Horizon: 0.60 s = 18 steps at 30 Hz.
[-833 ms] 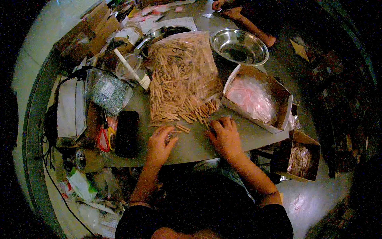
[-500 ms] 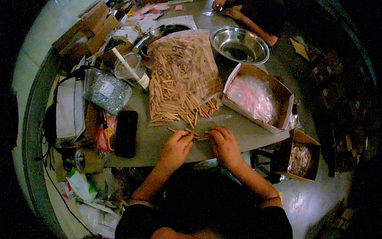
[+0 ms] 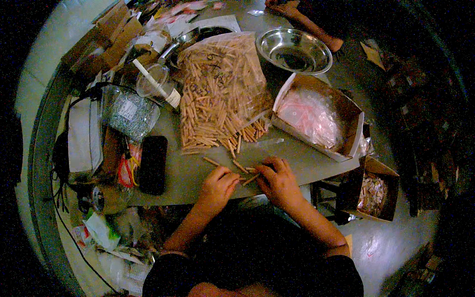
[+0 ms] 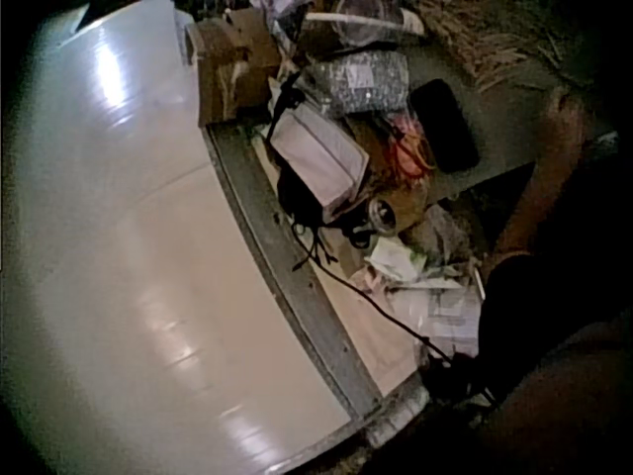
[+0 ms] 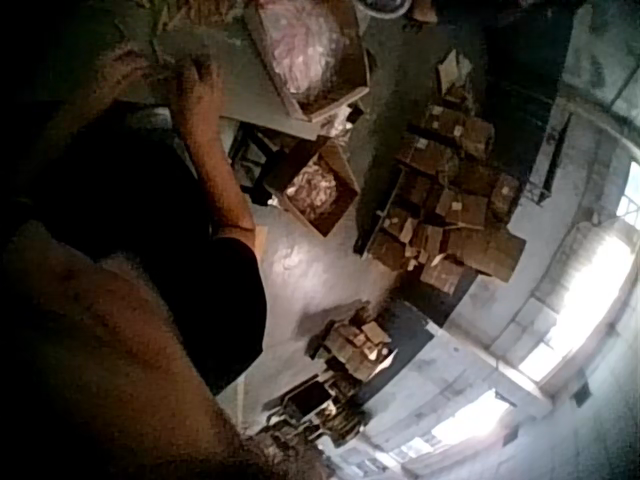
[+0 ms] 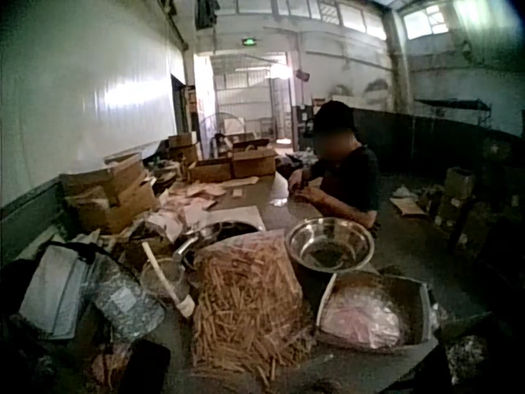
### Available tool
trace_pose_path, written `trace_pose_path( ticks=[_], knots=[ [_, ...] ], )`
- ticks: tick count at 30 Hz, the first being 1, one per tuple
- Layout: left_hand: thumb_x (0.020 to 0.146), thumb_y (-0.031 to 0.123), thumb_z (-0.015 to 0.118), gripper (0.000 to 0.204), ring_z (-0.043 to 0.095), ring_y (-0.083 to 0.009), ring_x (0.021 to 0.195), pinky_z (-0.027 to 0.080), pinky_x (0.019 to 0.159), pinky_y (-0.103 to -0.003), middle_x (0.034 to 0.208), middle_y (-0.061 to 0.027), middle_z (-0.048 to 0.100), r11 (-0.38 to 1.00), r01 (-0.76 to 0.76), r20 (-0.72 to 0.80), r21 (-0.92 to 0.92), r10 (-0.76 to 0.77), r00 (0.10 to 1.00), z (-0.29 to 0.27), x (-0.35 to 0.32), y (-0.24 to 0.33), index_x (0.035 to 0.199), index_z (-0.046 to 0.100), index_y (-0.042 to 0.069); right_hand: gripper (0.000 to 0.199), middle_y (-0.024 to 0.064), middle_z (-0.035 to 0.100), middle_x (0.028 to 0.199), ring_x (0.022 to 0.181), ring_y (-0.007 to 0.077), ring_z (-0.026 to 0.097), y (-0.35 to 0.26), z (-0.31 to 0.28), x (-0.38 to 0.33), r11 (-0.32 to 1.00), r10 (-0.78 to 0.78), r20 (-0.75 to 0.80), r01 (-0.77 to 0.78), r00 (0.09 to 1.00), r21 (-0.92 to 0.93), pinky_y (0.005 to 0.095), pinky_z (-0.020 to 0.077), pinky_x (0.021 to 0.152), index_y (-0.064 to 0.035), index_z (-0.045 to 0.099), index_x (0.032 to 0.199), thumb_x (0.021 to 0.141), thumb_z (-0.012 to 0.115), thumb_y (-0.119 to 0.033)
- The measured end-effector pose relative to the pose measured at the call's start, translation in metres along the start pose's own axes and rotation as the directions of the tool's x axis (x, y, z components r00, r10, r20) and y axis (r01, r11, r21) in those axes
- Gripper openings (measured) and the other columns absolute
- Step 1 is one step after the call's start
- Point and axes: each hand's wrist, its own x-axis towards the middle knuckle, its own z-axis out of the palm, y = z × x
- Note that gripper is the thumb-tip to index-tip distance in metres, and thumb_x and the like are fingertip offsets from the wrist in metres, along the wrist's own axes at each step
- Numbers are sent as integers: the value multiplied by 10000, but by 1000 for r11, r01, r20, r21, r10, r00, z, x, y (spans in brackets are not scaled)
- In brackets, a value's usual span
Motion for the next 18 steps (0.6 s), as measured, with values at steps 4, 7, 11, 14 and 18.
trace_pose_path(
  ticks=[4, 7, 11, 14, 18],
  knots=[
    [827, 56, 608, 173, 585, -314, 867, 487, 761, -386, 906, -127, 573, 993, -95, 1, 64, 95, 995, 5, 11, -1, 994, 629, 19, 333, 127, 564, 1047, 970, 333, 544, -3, -3, 1, 999, -36, -4, 36, 999, 6, 409, 480, 827, -75, 657, 1027, 700, 722, -65],
    [840, 74, 598, 177, 587, -310, 877, 485, 760, -391, 911, -128, 579, 991, -16, 19, 132, 13, 1000, 16, 16, -15, 1008, 629, 27, 315, 114, 568, 1048, 971, 323, 539, -7, -4, 3, 998, -63, 18, 63, 998, -11, 409, 476, 827, -74, 658, 1005, 699, 731, -77],
    [847, 88, 602, 177, 591, -320, 872, 488, 750, -403, 915, -133, 583, 982, 159, 17, 103, -161, 987, 10, 19, -18, 1015, 621, 36, 242, 95, 587, 1025, 952, 315, 545, -1, 2, 2, 991, -133, -20, 134, 991, 9, 405, 479, 821, -71, 651, 948, 715, 719, -65],
    [839, 81, 614, 173, 595, -329, 875, 492, 745, -413, 926, -139, 593, 985, 77, -47, 153, -70, 996, 5, 15, -12, 1006, 615, 38, 189, 94, 607, 1008, 947, 313, 557, 4, 3, -1, 992, -116, -7, 117, 993, 45, 400, 485, 821, -67, 640, 909, 731, 700, -46],
    [820, 50, 626, 191, 605, -334, 913, 500, 767, -415, 966, -149, 614, 990, 80, -64, 117, -73, 995, 9, 10, -2, 1010, 614, 37, 155, 108, 626, 1000, 951, 311, 569, 11, -1, -5, 988, -140, 51, 136, 989, 78, 394, 492, 824, -58, 631, 886, 744, 685, -35]
  ],
)
